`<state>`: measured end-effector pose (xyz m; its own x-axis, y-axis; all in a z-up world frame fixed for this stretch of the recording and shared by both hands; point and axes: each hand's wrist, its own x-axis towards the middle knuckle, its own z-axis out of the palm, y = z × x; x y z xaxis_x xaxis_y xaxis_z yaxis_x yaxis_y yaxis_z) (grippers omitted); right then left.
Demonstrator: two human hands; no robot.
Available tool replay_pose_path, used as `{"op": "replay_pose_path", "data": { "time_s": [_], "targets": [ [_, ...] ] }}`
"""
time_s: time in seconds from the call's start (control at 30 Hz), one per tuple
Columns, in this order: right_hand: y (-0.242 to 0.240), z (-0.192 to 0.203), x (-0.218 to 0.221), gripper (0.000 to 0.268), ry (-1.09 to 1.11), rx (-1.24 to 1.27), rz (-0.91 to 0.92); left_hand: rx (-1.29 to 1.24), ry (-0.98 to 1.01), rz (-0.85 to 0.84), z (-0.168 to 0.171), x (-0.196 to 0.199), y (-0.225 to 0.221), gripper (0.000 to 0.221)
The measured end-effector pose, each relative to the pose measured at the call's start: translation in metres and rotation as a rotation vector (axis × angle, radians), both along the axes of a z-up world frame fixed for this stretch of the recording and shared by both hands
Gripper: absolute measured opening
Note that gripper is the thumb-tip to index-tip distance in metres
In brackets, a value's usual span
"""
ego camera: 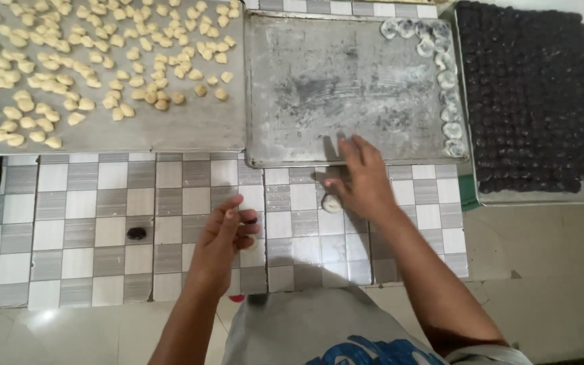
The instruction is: Preparing pastry rolls by placing filling into dough pieces and rolling them into shape on a work surface.
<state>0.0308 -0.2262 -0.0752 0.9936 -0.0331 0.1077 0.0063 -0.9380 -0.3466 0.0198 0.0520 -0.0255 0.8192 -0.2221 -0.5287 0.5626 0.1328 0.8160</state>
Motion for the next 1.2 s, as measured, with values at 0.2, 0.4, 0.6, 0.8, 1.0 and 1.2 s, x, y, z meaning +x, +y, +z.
{"op": "replay_pose_path", "data": {
  "time_s": [0.2,0.4,0.6,0.8,1.0,1.2],
  "targets": [
    [-0.012,0.006,-0.017,0.047,0.570,0.144,-0.125,0.009,-0.004,-0.073,0.001,0.008,-0.004,0.036],
    [-0.006,0.015,-0.008,0.039,0.635,0.475,-0.093,-0.003,-0.012,-0.171,0.003,0.016,-0.018,0.040],
    [-0.009,-0.009,-0.009,0.030,0.608,0.435,-0.190,-0.029,0.006,-0.227,0.001,0.019,-0.027,0.045],
    [-0.001,-0.011,-0.009,0.028,0.614,0.309,-0.239,0.032,-0.101,-0.173,-0.006,0.024,-0.002,0.036],
    [0.012,0.000,-0.009,0.033,0.565,0.243,-0.219,0.054,-0.153,-0.139,-0.012,0.018,0.012,0.035],
    [-0.003,-0.019,-0.011,0.035,0.439,0.256,0.104,0.069,-0.095,-0.085,0.002,0.007,0.013,0.031]
  ]
}}
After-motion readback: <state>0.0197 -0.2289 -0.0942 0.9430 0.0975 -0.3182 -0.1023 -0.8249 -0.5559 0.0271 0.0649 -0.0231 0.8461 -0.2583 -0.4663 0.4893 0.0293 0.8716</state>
